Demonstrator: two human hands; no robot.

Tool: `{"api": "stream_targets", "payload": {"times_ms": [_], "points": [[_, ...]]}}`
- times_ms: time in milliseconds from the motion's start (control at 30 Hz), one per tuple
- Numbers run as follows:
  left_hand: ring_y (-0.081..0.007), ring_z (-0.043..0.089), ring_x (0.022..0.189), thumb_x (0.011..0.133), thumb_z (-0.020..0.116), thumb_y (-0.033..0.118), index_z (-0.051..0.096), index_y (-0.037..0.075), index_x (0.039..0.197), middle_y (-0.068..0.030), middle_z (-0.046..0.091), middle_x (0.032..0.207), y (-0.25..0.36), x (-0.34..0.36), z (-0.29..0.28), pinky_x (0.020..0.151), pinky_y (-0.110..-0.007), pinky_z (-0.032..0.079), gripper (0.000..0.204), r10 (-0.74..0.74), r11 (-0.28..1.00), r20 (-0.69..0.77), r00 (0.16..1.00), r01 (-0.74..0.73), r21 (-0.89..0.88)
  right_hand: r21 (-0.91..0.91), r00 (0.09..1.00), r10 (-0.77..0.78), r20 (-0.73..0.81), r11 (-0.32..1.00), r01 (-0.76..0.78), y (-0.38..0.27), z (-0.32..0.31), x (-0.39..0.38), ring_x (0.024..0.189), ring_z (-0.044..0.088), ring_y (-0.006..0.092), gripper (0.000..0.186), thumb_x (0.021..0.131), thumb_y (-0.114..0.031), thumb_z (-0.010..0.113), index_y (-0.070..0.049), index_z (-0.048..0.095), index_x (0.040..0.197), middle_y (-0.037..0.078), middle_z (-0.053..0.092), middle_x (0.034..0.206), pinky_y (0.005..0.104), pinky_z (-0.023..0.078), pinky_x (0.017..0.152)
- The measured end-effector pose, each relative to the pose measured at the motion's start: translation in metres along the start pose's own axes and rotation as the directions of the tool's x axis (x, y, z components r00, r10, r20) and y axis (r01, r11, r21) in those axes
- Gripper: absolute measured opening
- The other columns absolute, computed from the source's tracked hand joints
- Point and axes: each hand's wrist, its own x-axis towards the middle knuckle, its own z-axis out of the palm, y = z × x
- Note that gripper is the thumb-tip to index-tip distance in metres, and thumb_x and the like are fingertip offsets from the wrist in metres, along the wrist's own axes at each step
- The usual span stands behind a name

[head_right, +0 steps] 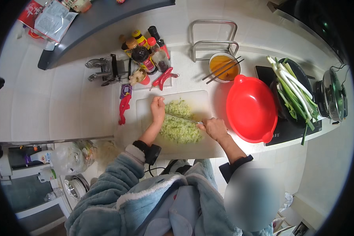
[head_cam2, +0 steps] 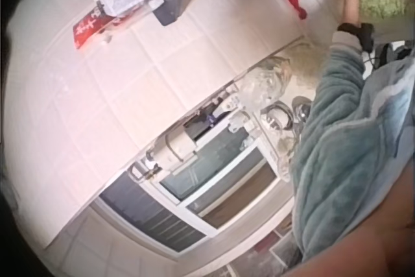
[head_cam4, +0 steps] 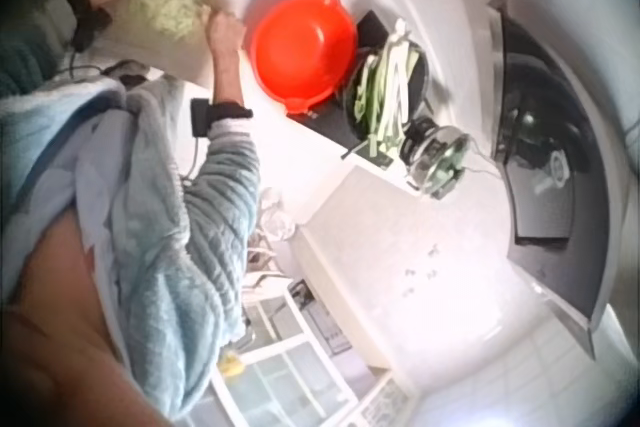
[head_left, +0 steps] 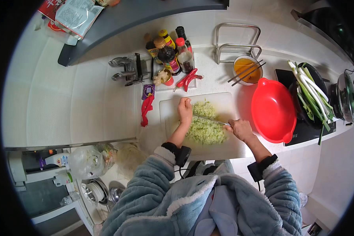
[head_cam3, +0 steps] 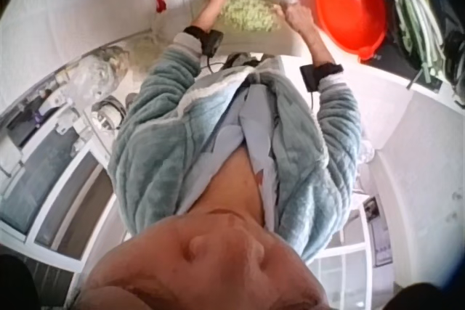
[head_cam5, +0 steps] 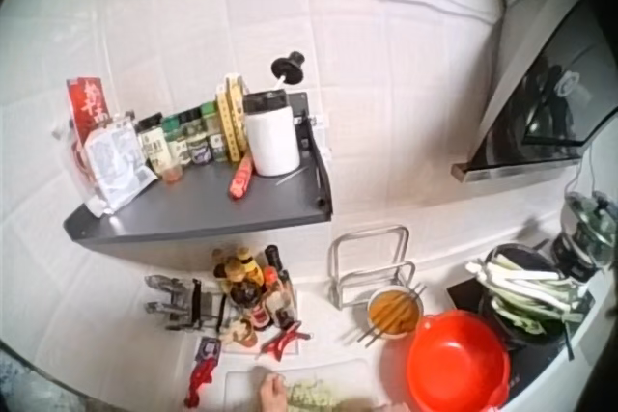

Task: The person finely chops a pile of green vegetables on a white cutting board using a cleaver. After chopping, they transfer the chopped vegetables into a red bowl using the cleaver and chopsticks.

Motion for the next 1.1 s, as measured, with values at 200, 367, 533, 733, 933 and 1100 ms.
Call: {"api": "stream_targets", "payload": {"times_ms": [200, 367, 533, 733, 933, 1100], "points": [[-0.0305, 0.060, 0.070, 0.089, 0.054, 0.009, 0.059, 0.001, 0.088, -0.0154, 0.063, 0.077, 0.002, 0.008, 0.017, 0.067, -0.038, 0.047, 0.010, -0.143, 0.987, 0.049, 0.988, 0.140, 0.074, -0.040, 1.000, 0.014, 0.008, 0.999, -0.013, 0.010, -0.015, 0.018, 0.064, 0.065, 0.0314, 0.047, 0.088, -0.055, 0.049, -0.010, 0.064, 0.083, 0.013, 0.065, 0.066, 0.0451, 0.050, 0.056], [-0.0258, 0.057, 0.065, 0.089, 0.056, 0.010, 0.058, 0.000, 0.087, -0.0139, 0.059, 0.073, 0.009, 0.007, 0.001, 0.064, -0.037, 0.046, 0.010, -0.165, 0.985, 0.059, 0.985, 0.167, -0.041, -0.020, 0.998, -0.008, -0.067, 1.000, 0.006, -0.005, -0.012, -0.002, 0.062, 0.064, 0.0325, 0.046, 0.088, -0.053, 0.051, -0.009, 0.063, 0.078, 0.014, 0.064, 0.066, 0.0448, 0.050, 0.055], [-0.0168, 0.051, 0.062, 0.091, 0.054, 0.010, 0.057, -0.001, 0.088, -0.0105, 0.058, 0.070, 0.020, -0.014, -0.003, 0.060, -0.032, 0.044, 0.011, -0.063, 0.998, 0.048, 0.997, 0.061, 0.030, 0.031, 1.000, -0.014, -0.025, 0.999, 0.015, -0.010, -0.004, -0.010, 0.060, 0.064, 0.0311, 0.047, 0.088, -0.053, 0.051, -0.008, 0.063, 0.077, 0.013, 0.063, 0.062, 0.0436, 0.049, 0.053], [-0.0216, 0.053, 0.063, 0.092, 0.051, 0.009, 0.057, 0.000, 0.089, -0.0132, 0.058, 0.071, 0.013, -0.002, -0.007, 0.062, -0.035, 0.044, 0.011, -0.227, 0.971, 0.049, 0.973, 0.229, -0.064, -0.005, 1.000, -0.020, -0.012, 1.000, 0.020, 0.007, -0.013, 0.009, 0.063, 0.064, 0.0311, 0.049, 0.087, -0.056, 0.049, -0.011, 0.065, 0.079, 0.013, 0.063, 0.063, 0.0447, 0.049, 0.056], [-0.0065, 0.041, 0.056, 0.092, 0.050, 0.005, 0.057, 0.002, 0.086, 0.0033, 0.046, 0.063, -0.001, -0.009, 0.001, 0.051, -0.024, 0.036, 0.010, -0.038, 0.999, -0.070, 0.997, 0.037, -0.014, -0.003, 0.998, -0.034, 0.047, 0.999, 0.035, 0.011, -0.006, 0.013, 0.065, 0.064, 0.0342, 0.047, 0.088, -0.056, 0.050, -0.011, 0.063, 0.082, 0.013, 0.064, 0.066, 0.0465, 0.049, 0.056], [-0.0060, 0.040, 0.057, 0.093, 0.051, 0.005, 0.056, 0.002, 0.086, 0.0029, 0.046, 0.063, -0.005, 0.002, 0.010, 0.051, -0.024, 0.036, 0.010, -0.083, 0.993, -0.040, 0.996, 0.079, -0.087, -0.014, 0.997, 0.002, 0.076, 1.000, -0.001, 0.012, -0.009, 0.022, 0.068, 0.065, 0.0323, 0.051, 0.087, -0.059, 0.047, -0.012, 0.066, 0.083, 0.012, 0.065, 0.067, 0.0454, 0.050, 0.058]]}}
